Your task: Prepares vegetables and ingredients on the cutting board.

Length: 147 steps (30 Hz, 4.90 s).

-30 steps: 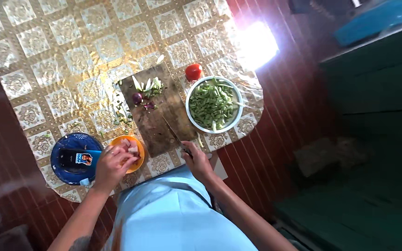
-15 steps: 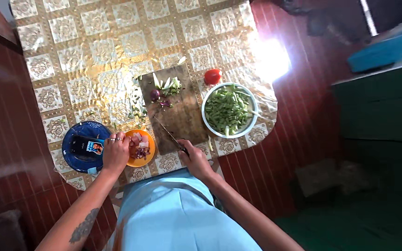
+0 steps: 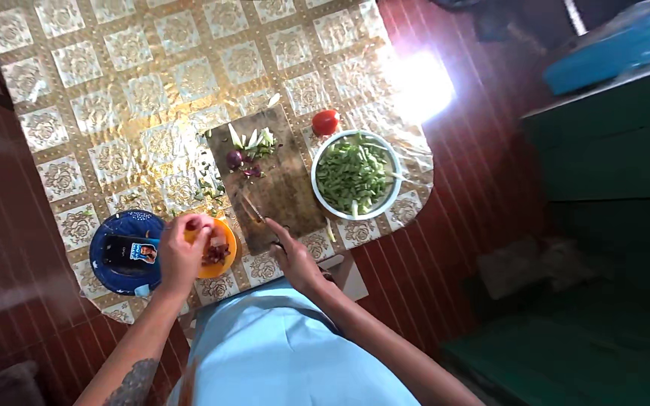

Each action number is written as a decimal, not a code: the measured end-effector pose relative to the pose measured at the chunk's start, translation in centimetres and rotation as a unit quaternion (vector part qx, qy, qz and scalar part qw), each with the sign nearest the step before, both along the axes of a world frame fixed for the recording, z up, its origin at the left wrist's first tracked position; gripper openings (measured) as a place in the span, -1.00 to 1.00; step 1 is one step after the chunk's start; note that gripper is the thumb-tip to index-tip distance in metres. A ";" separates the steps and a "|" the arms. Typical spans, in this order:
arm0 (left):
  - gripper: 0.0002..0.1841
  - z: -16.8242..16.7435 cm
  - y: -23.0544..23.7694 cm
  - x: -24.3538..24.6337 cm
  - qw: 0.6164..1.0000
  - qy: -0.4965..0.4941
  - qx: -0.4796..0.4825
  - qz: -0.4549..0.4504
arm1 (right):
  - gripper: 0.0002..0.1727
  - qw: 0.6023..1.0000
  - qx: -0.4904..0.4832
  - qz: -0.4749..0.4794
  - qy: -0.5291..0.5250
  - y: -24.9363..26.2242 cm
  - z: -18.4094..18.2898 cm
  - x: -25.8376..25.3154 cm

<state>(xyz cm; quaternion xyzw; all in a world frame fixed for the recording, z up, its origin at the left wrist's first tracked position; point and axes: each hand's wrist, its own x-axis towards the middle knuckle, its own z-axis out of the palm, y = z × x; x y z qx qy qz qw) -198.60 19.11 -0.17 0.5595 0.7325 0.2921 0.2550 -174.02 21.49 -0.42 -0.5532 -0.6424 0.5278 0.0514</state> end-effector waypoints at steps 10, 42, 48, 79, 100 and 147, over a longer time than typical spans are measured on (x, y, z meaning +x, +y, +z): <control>-0.78 -2.6 10.3 11.1 0.969 -0.081 -0.232 -0.028 | -0.30 0.991 0.023 -0.019 -0.127 2.4 0.4 3.9; -0.83 -2.7 9.6 11.2 0.965 -0.065 -0.241 0.075 | -0.17 0.956 -0.093 0.165 -0.226 5.2 2.3 1.6; -0.79 -3.5 9.6 10.2 0.972 -0.057 -0.220 0.059 | -0.13 0.971 -0.067 0.124 -0.193 5.6 0.3 0.5; -0.79 -6.0 8.1 11.9 0.971 0.084 0.030 -0.221 | -0.29 0.983 -0.015 0.017 -0.182 2.9 0.6 5.0; -0.93 -7.2 6.0 11.7 0.982 0.074 0.039 -0.170 | -0.21 0.968 -0.095 0.098 -0.213 3.0 1.0 2.8; -0.93 -7.0 5.7 11.9 0.978 0.100 0.037 -0.181 | -0.09 0.972 -0.062 0.093 -0.205 3.4 -0.6 1.1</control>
